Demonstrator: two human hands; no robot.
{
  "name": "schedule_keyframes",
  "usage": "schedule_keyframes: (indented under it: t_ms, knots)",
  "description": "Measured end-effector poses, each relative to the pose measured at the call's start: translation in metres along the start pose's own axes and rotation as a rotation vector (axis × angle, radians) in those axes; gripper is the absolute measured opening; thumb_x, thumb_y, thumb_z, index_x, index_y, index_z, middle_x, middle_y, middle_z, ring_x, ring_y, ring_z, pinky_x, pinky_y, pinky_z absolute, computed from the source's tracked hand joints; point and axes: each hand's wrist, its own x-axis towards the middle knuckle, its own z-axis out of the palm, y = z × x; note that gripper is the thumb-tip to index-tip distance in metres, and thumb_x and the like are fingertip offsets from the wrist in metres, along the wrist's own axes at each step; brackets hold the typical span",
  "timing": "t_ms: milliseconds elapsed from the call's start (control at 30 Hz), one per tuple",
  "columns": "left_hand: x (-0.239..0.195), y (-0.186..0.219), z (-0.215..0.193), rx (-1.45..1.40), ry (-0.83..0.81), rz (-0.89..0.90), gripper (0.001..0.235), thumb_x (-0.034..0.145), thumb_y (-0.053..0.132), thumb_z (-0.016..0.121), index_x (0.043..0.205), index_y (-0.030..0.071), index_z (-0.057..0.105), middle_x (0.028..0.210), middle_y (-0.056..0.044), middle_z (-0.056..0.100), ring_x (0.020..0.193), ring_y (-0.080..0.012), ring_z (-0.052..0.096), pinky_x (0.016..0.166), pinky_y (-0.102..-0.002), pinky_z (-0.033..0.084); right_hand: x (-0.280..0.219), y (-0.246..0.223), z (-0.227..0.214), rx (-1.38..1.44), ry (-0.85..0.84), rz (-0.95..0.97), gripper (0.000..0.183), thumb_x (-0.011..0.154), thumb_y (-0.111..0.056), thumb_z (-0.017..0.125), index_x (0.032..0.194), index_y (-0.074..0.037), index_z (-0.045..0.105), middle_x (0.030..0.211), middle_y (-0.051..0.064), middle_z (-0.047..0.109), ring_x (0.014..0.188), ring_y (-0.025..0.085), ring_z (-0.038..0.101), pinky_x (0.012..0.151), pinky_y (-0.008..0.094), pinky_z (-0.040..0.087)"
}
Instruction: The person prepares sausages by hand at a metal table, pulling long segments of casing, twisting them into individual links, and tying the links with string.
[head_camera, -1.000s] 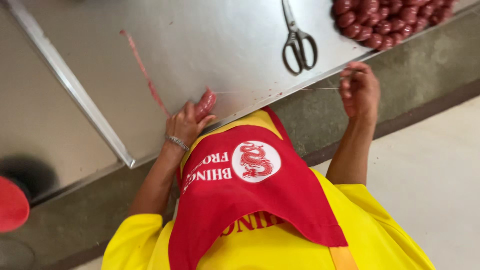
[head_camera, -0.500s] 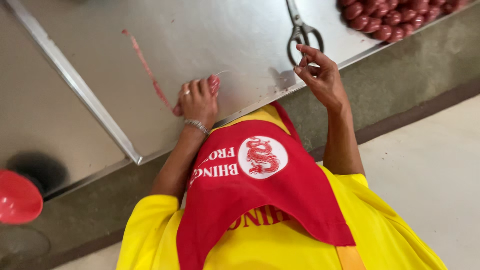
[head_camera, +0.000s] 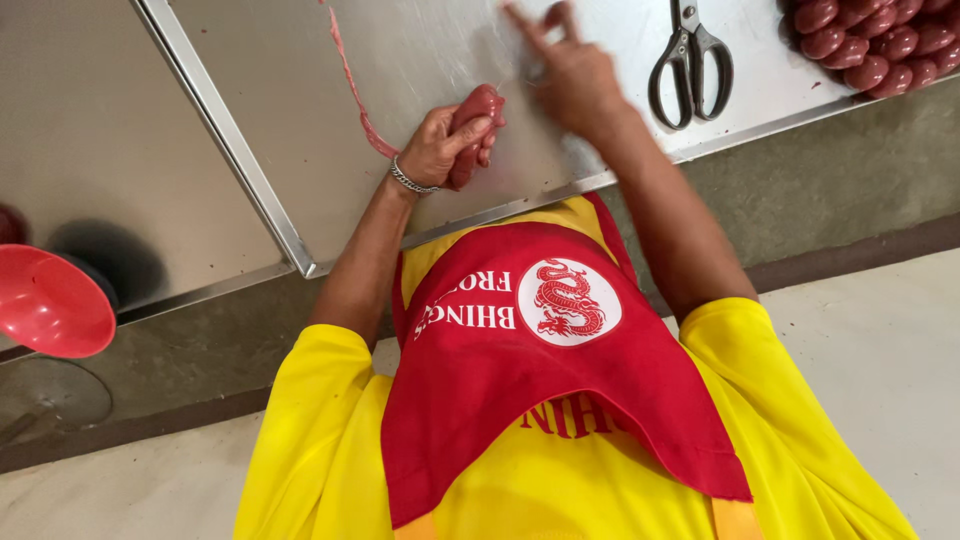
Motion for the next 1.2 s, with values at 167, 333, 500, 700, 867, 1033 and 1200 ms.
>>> schedule_keyframes:
  t_ms: [167, 333, 500, 700, 867, 1033, 1200]
  knots:
    - [0.001, 0.0, -0.003, 0.333, 0.132, 0.048, 0.032, 0.106, 0.028, 0.062, 0.106, -0.004, 0.067, 0.086, -0.004, 0.068, 0.073, -0.0109, 0.065, 0.063, -0.029, 0.057, -0.074, -0.074, -0.01, 0.079, -0.026, -0.357, 0.08, 0.082, 0.005, 0.067, 0.151, -0.032, 0.051, 0.153, 0.014, 0.043, 0.087, 0.027, 0.074, 0.068, 0.036, 0.063]
    - [0.005, -0.002, 0.0, 0.3, 0.197, -0.023, 0.041, 0.107, 0.034, 0.055, 0.09, -0.001, 0.066, 0.075, -0.007, 0.071, 0.065, -0.0136, 0.07, 0.062, -0.03, 0.06, -0.118, -0.023, -0.021, 0.541, 0.08, -0.132, 0.02, 0.092, 0.007, 0.064, 0.109, 0.0, 0.072, 0.157, 0.016, 0.047, 0.126, 0.031, 0.067, 0.087, 0.035, 0.061]
    - [0.008, -0.013, -0.001, 0.161, 0.11, -0.019, 0.039, 0.107, 0.035, 0.055, 0.095, 0.0, 0.066, 0.084, -0.007, 0.07, 0.072, -0.0148, 0.069, 0.07, -0.031, 0.061, -0.211, 0.06, -0.062, 1.786, 0.769, 0.027, 0.012, 0.096, -0.006, 0.061, 0.087, -0.007, 0.069, 0.122, 0.011, 0.074, 0.075, 0.007, 0.063, 0.052, 0.018, 0.048]
    - [0.003, -0.008, 0.004, -0.247, -0.041, -0.237, 0.028, 0.1, 0.024, 0.05, 0.1, 0.0, 0.063, 0.086, -0.008, 0.066, 0.073, -0.0199, 0.066, 0.078, -0.037, 0.058, -0.246, 0.038, 0.001, 0.81, -0.192, 0.471, 0.016, 0.1, -0.017, 0.065, 0.113, -0.008, 0.066, 0.1, 0.005, 0.072, 0.088, 0.008, 0.066, 0.07, 0.022, 0.051]
    - [0.021, -0.039, 0.009, -0.761, -0.095, -0.445, 0.025, 0.09, 0.027, 0.046, 0.1, 0.005, 0.054, 0.083, -0.006, 0.057, 0.073, -0.0214, 0.057, 0.083, -0.045, 0.058, -0.304, 0.079, 0.024, 1.444, 0.037, 0.327, 0.024, 0.101, -0.026, 0.071, 0.092, -0.004, 0.065, 0.08, 0.002, 0.06, 0.07, 0.009, 0.049, 0.058, 0.027, 0.038]
    - [0.036, -0.022, 0.017, -0.845, -0.151, -0.262, 0.038, 0.093, 0.037, 0.047, 0.111, 0.005, 0.054, 0.098, -0.01, 0.063, 0.084, -0.0228, 0.062, 0.082, -0.047, 0.058, -0.29, 0.111, 0.096, 0.878, -0.033, 0.807, 0.036, 0.103, -0.028, 0.074, 0.083, -0.002, 0.061, 0.071, -0.002, 0.047, 0.066, 0.01, 0.039, 0.057, 0.03, 0.032]
    - [0.009, 0.026, 0.021, -0.403, -0.138, -0.228, 0.048, 0.092, 0.019, 0.058, 0.137, 0.01, 0.046, 0.123, -0.009, 0.064, 0.107, -0.0197, 0.067, 0.092, -0.038, 0.06, -0.264, 0.106, 0.018, 0.949, 0.251, 0.829, 0.017, 0.105, -0.018, 0.053, 0.102, -0.01, 0.068, 0.093, -0.008, 0.069, 0.077, 0.004, 0.055, 0.061, 0.022, 0.045]
